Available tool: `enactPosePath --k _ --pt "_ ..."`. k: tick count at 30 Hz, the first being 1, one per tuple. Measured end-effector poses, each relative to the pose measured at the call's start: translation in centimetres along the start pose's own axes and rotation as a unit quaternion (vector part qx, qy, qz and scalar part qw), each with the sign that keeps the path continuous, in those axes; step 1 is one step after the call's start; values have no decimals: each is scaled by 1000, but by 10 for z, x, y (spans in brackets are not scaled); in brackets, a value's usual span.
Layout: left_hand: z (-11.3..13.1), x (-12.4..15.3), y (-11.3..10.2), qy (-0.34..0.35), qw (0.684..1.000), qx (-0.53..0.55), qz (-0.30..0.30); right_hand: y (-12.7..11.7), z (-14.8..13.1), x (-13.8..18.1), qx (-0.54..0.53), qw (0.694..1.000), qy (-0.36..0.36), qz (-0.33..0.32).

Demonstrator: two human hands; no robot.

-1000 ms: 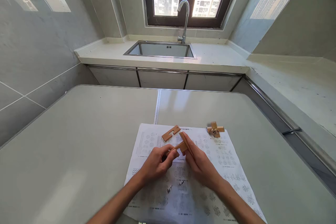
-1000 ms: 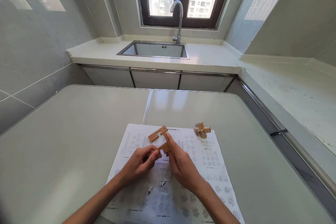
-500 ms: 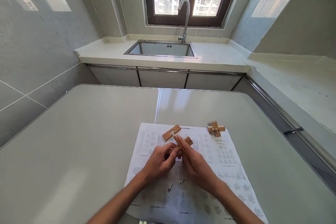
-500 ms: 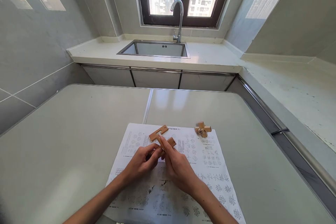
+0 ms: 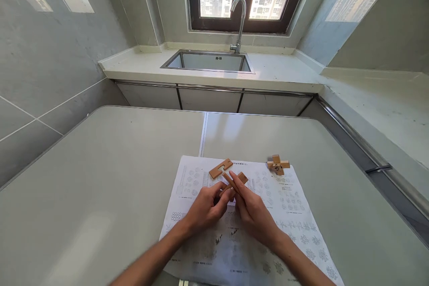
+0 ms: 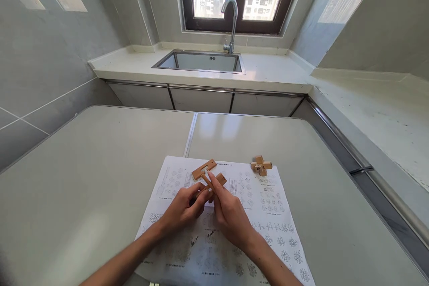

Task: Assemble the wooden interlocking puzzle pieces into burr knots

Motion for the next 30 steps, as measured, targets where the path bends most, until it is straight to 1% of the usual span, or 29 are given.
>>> enactPosePath --k 3,5,11,15,16,20,22,25,30 --pt "2 -1 -2 5 1000 2 -1 -3 -3 -1 8 1000 -19 -15" --pt "4 -1 -2 11 1000 -3 -2 -5 -5 -1 20 999 -29 -12" --pt "5 -2 1 10 1000 -9 11 0 -3 0 22 999 -14 27" --pt "5 -1 2 19 999 -14 23 1 0 0 14 998 -18 60" --pt "5 0 2 21 999 -15 23 0 0 -1 7 998 -19 54" --pt "4 1 1 18 1000 -18 13 -6 -2 -5 -24 1000 -5 -9" --pt "3 1 0 15 1000 -24 9 -9 -3 -7 -27 999 6 -30" --pt "1 1 0 11 1000 -28 5 -12 -4 -7 -26 999 10 -47" --pt "0 1 1 8 1000 -23 0 -15 -2 -8 -19 999 -4 -45"
Point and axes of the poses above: each hand's wrist, its own x-axis away from the middle knuckle, its own y-axis out of the palm, z = x × y, the point moved 3 cm from there along -x, towards the middle knuckle, and after that the axes turned 10 degrees about y, right-handed, at the moved point
